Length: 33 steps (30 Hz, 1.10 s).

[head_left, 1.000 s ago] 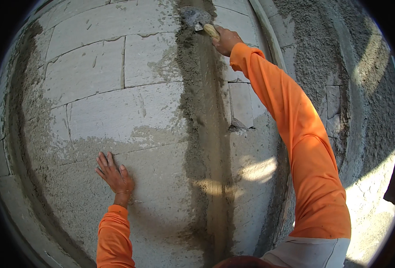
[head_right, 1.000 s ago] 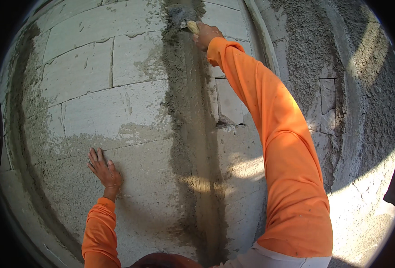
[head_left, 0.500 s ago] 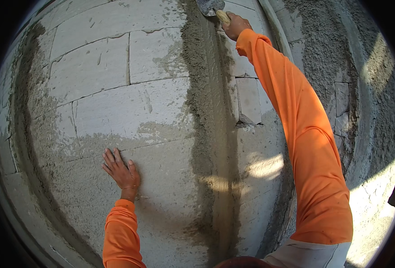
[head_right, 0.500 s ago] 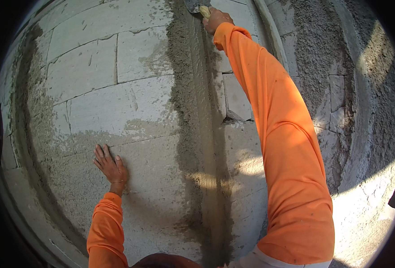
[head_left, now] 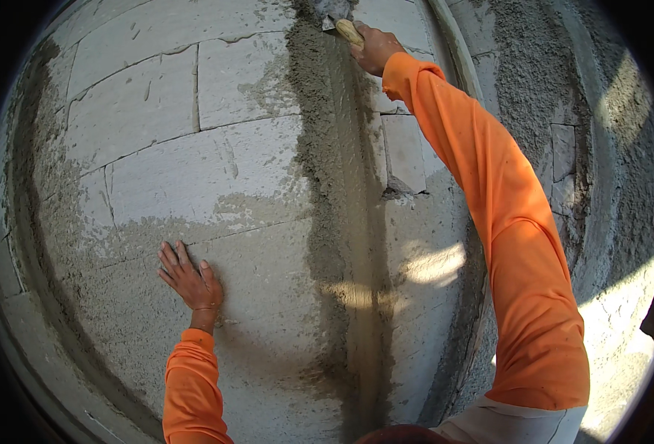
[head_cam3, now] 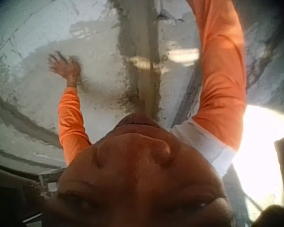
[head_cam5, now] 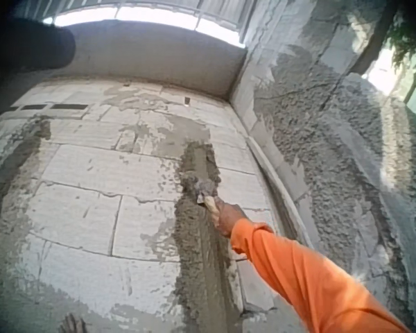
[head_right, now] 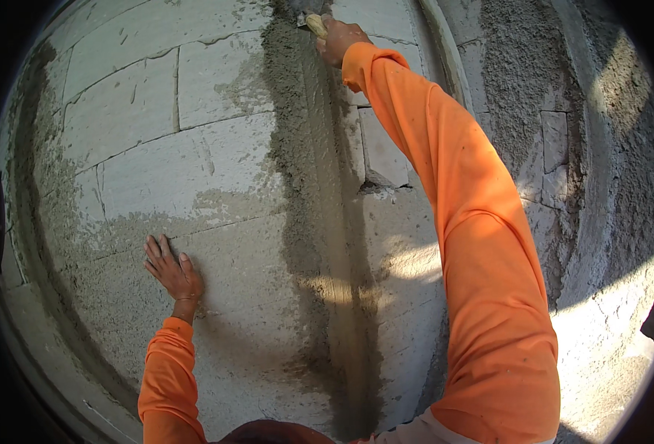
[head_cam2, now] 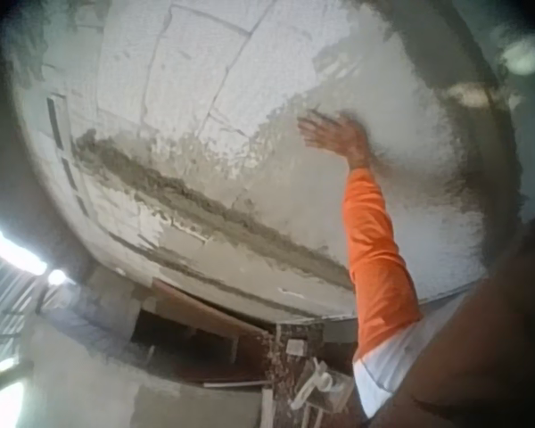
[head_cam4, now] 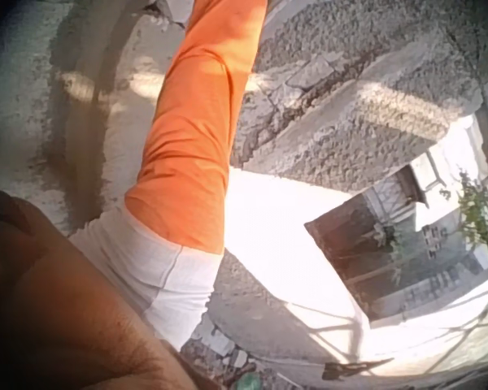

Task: The person smooths mortar along a wall groove using a trowel, scoops more mortar from a bowl with the trowel, and levels the wall surface using a wooden board.

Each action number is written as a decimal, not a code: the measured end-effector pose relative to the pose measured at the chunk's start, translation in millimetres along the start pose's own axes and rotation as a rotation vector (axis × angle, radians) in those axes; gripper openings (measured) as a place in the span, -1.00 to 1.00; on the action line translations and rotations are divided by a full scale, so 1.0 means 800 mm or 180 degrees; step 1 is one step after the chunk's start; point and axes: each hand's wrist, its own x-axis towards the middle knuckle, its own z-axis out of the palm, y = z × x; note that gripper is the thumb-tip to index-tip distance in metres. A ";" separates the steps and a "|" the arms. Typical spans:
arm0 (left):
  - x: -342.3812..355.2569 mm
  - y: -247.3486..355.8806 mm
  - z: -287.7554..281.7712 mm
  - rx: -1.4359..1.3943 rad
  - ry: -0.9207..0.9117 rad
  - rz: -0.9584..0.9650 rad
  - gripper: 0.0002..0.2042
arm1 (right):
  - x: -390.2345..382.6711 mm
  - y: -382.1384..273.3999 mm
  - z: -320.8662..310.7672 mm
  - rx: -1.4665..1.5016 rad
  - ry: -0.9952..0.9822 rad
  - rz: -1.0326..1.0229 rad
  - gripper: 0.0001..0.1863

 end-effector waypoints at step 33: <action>0.000 -0.013 0.002 -0.0395 0.0179 -0.0071 -0.43 | -0.178 -0.027 0.074 0.0810 -0.0069 -0.0284 -0.36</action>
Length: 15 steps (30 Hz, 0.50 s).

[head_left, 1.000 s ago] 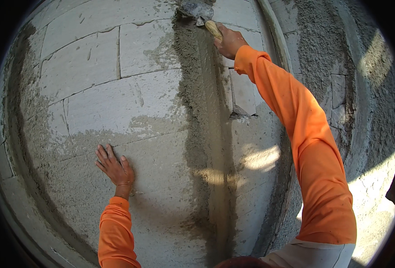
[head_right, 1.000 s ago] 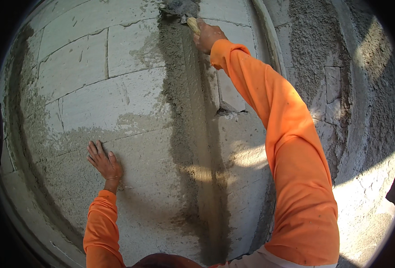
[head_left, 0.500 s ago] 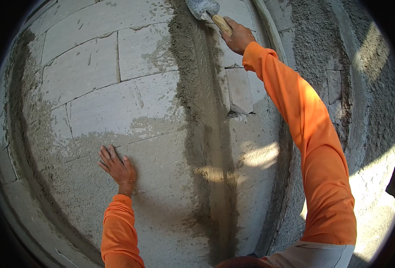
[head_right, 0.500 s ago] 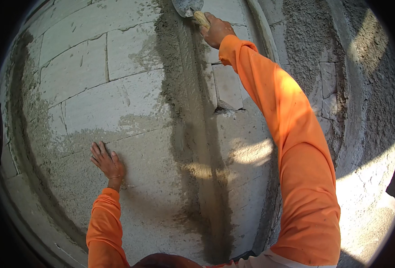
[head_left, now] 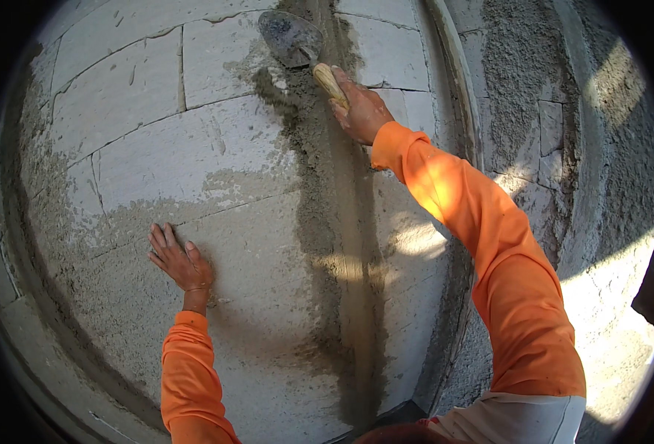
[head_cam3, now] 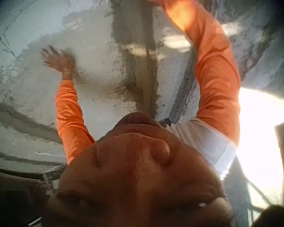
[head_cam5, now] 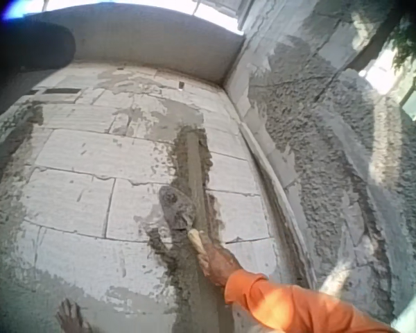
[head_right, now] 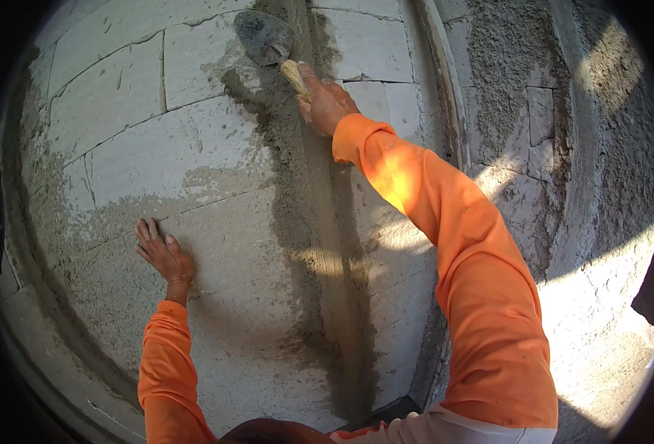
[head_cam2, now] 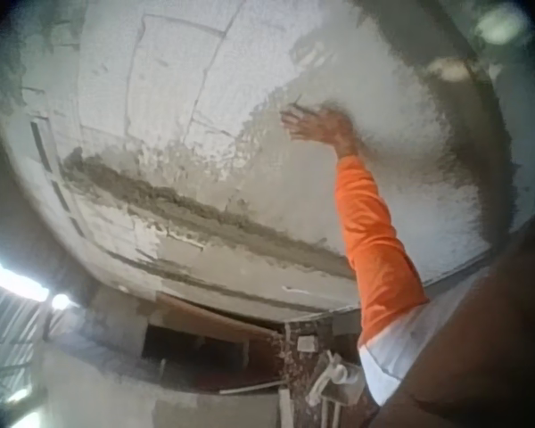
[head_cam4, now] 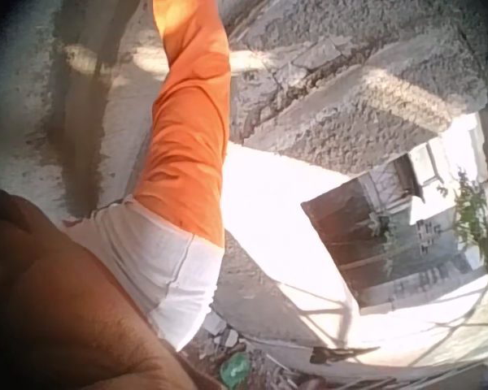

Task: The person smooths mortar along a wall groove using a trowel, scoops more mortar from a bowl with the trowel, and levels the wall surface using a wooden board.

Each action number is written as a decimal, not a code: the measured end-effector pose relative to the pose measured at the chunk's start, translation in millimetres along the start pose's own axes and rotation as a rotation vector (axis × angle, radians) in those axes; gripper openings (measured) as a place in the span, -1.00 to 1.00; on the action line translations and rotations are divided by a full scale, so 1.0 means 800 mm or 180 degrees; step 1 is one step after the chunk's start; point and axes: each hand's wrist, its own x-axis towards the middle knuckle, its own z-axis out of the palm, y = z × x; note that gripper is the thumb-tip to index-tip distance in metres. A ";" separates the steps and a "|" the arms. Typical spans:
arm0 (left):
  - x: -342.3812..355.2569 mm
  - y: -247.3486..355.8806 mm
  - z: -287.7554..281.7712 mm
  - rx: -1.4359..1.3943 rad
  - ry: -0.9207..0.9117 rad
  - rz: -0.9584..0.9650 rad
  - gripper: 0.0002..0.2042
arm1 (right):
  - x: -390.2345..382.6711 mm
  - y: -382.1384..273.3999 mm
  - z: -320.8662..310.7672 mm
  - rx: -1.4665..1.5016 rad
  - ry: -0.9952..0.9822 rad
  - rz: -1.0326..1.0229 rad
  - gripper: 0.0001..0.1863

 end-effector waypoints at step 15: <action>-0.002 0.007 0.007 0.0271 -0.0032 -0.0017 -0.42 | 0.038 0.051 -0.064 -0.0225 0.0310 0.0374 -0.42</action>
